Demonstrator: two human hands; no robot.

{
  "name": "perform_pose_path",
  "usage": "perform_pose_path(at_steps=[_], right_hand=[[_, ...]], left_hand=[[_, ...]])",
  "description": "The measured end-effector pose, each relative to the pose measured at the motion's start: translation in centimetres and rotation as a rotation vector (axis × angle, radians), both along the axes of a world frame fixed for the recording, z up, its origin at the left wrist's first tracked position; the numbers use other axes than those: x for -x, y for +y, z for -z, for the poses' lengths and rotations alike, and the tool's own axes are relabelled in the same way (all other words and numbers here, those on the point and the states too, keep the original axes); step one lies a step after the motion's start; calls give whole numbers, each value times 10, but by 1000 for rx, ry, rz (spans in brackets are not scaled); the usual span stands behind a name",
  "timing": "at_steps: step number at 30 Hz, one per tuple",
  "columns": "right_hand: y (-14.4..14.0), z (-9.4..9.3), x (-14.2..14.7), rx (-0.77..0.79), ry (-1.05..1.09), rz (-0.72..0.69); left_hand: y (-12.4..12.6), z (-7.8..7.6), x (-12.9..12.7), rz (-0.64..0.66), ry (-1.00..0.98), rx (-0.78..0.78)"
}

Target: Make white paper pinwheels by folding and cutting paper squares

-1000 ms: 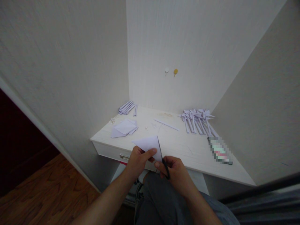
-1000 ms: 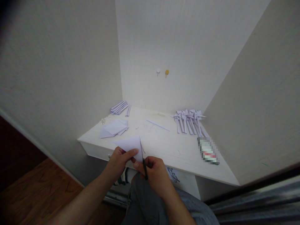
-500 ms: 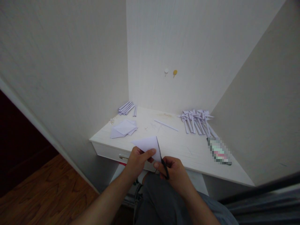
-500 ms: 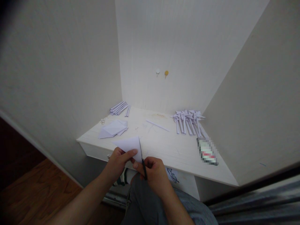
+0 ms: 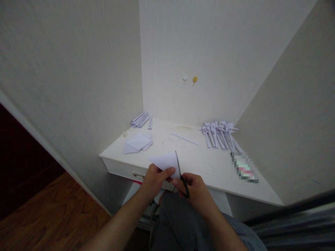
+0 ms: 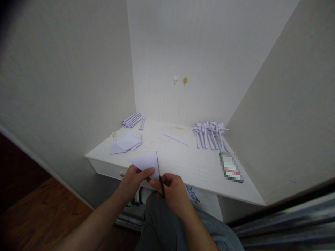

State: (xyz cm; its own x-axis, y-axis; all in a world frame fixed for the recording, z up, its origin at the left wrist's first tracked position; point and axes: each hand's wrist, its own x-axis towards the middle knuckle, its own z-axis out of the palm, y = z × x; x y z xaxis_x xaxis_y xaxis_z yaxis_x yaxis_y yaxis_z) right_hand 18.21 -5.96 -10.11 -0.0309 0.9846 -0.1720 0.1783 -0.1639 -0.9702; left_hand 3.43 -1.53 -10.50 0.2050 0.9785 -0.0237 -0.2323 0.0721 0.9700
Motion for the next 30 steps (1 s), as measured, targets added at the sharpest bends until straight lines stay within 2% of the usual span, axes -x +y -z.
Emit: perform_pose_path(at_steps=[4,7,9,11,12,16,20,25,30], right_hand=[[3,7,-4,-5,-51,20],[14,12,-20,-24,-160,18],[25,13,-38,-41,-378,94],[37,11,-58,-57,-741,145],[42,10,-66,-48,-797,145],[59,8,-84,-15,-910,120],[69,7,-83,-46,-1011,134],[79,4,-83,-40,-1072,73],[91,-4,-89,16,-1077,-15]], left_hand=[[3,5,-1,-30,37,-12],[7,10,0,-70,104,-26],[10,14,3,-91,149,-42],[12,19,6,-100,173,-47],[12,21,8,-98,177,-44],[11,28,14,-86,170,-21],[10,30,19,-75,134,13],[7,32,29,-96,84,44],[-4,49,46,-157,40,89]])
